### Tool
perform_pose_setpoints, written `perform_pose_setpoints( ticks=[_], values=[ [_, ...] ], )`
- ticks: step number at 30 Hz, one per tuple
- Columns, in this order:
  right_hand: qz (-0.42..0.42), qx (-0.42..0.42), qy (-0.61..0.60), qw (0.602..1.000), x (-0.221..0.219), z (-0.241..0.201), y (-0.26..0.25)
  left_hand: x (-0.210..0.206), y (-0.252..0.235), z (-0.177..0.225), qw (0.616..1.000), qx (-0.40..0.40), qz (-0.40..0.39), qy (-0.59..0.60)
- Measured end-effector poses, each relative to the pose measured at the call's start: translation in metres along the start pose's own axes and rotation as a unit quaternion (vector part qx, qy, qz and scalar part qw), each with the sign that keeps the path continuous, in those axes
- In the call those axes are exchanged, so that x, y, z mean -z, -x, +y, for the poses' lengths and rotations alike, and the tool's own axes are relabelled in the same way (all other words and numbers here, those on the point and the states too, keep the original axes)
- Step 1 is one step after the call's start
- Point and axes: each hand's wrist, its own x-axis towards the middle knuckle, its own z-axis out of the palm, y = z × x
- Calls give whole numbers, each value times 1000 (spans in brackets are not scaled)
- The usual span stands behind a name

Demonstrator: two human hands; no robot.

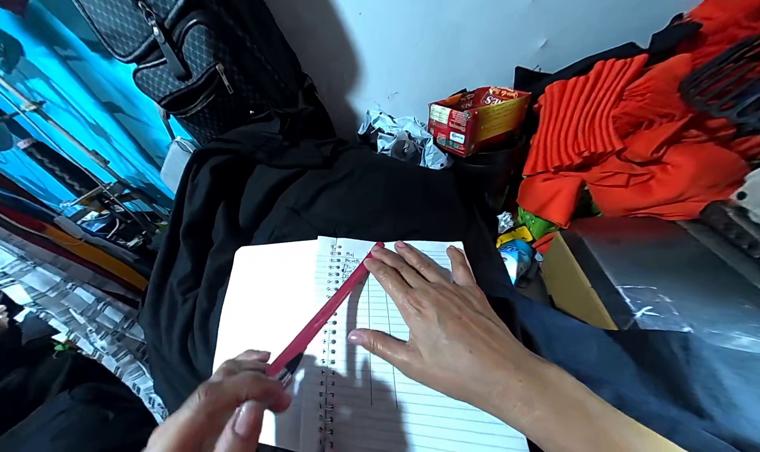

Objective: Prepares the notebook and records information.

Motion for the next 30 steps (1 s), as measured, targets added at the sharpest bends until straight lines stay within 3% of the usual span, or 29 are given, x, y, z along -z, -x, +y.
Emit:
perform_pose_setpoints(
  ticks=[4, 6, 10, 17, 23, 30],
  values=[
    [2, 12, -8, 1000, -1, 9, 1, 5, -32, 11, 990, 33, 91, 100],
    [-11, 19, -2, 1000, 1, 10, 3, 5, -44, 10, 984, 40, 147, 89],
    [20, 23, -3, 1000, -5, 8, 4, -15, -70, -2, 996, 35, 76, 29],
    [30, 27, 5, 999, -7, 9, 5, -67, -117, -39, 995, 56, -43, 75],
    [39, 29, 17, 999, -9, 9, 5, -85, -134, -61, 996, 31, -83, 30],
    [13, 24, 25, 999, -5, 7, 3, -88, -133, -65, 998, 25, -53, 21]
  ],
)
